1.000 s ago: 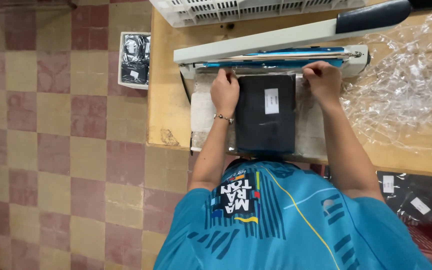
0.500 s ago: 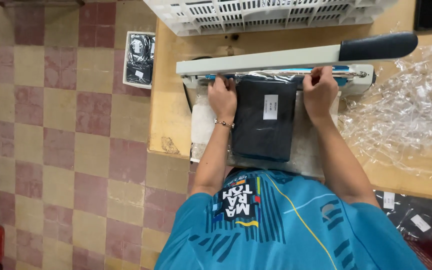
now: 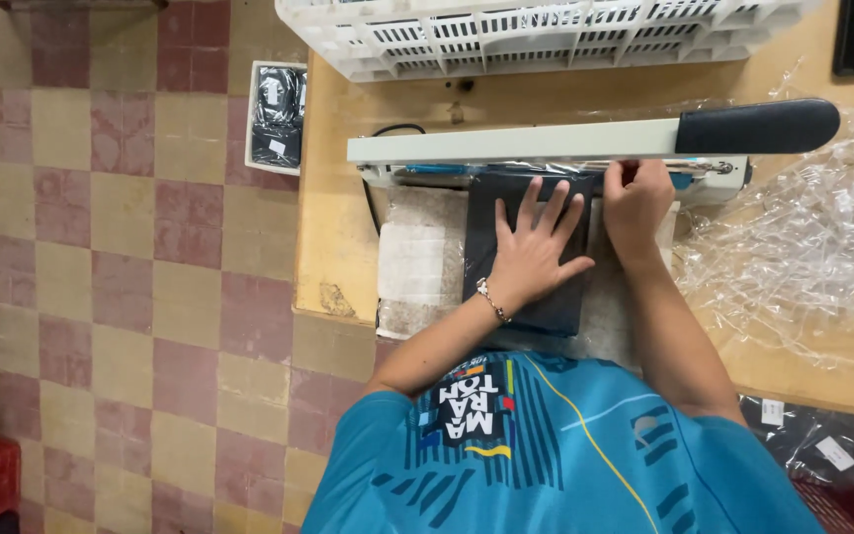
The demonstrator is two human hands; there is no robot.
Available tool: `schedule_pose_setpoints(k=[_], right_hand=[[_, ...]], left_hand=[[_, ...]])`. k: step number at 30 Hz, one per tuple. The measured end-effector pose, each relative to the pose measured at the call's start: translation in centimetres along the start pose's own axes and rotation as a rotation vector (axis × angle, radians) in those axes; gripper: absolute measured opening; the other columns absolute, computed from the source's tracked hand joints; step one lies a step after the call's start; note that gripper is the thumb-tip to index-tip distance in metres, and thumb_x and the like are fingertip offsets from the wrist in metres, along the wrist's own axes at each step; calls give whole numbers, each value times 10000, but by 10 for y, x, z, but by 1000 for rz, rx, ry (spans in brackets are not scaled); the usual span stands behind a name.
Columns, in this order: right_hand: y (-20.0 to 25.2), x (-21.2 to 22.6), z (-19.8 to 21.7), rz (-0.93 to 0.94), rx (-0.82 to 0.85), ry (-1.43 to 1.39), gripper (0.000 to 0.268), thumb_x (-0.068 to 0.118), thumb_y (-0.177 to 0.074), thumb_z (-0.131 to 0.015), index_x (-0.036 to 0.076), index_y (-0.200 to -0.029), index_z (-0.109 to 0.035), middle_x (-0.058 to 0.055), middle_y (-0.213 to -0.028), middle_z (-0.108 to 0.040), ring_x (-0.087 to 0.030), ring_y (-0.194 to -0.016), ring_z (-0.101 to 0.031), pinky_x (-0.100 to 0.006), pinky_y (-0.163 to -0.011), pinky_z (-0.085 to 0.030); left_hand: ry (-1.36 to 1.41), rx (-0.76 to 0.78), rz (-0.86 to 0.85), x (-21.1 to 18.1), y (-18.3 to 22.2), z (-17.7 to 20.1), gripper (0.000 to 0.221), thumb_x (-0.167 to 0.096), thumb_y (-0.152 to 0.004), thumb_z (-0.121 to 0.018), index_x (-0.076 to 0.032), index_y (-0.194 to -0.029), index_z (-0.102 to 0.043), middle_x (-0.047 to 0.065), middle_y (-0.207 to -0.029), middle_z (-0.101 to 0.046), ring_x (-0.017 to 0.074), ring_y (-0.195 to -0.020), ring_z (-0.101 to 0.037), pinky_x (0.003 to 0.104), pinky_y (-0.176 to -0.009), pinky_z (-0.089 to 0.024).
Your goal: Packaging items into black plastic bags, applying labels, and sealing them with a heat sealer
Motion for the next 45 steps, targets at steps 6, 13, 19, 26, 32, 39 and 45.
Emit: schedule_pose_setpoints(k=[6,13,19,26,32,39,45], right_hand=[[-1,-5,1,26,33,45,141,101,-897,-762,94,-861,-626,-85,-747,-597,-388,-733,-657,-420,-633,-541],[-2,-15,17,62,50,75,178,143,-882,-847,92,-942,-687,-86,-836,-651,-356,-789,-687,-413,-696,-549],[-55,106,116,576,-91,-154,129,21,-863,-805,121,-940,-781,-14,-746,-628,-249,-596,-606,-387,-597,-518],[-93,133,144,487,361,-267,85,193,-994,-819,155,-961,-751,-29,-770,-658,-293,-762,-678,-394,-708,-538],[-25,65,84,-261,771,144,249,229,-1038,-598,14,-1051,-725,-239,-885,-752,-504,-905,-721,-591,-773,-527],[-12,43,37,-689,545,-323,345,283,-877,-720,93,-1157,-654,-91,-923,-749,-268,-794,-661,-431,-666,-533],[-6,57,57,-792,493,-636,316,60,-830,-709,39,-1144,-691,-73,-684,-658,-129,-445,-601,-268,-337,-488]], left_hand=[[1,88,20,3,-3,-6,990,-838,-844,-468,-295,-1641,-245,28,-1751,-198,445,-1628,-103,864,-1113,-213],[-38,119,29,5,-10,-11,1081,-931,-770,-467,-308,-1630,-261,16,-1723,-245,444,-1601,-164,871,-1079,-253],[-54,224,29,9,-13,-8,1129,-973,-712,-475,-346,-1625,-256,-11,-1723,-214,437,-1597,-113,851,-1088,-251],[81,142,51,37,2,11,982,-867,-830,-465,-272,-1602,-348,62,-1695,-287,468,-1561,-210,835,-1082,-280],[91,-304,353,120,15,-16,312,-327,-893,-691,-70,-1025,-575,89,-904,-552,347,-851,-602,464,-815,-494],[399,200,808,164,-27,-58,251,-495,-841,-668,-282,-969,-703,-28,-829,-778,338,-903,-765,507,-807,-609],[842,-35,777,163,-3,-49,205,-249,-828,-739,-223,-1031,-731,18,-868,-771,239,-884,-737,406,-790,-591]])
Point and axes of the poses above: each hand's wrist, its own y-axis away from the middle knuckle, its own z-axis out of the back of the hand, x = y × z, the point moved 2 cm from there along -y, towards the middle knuckle
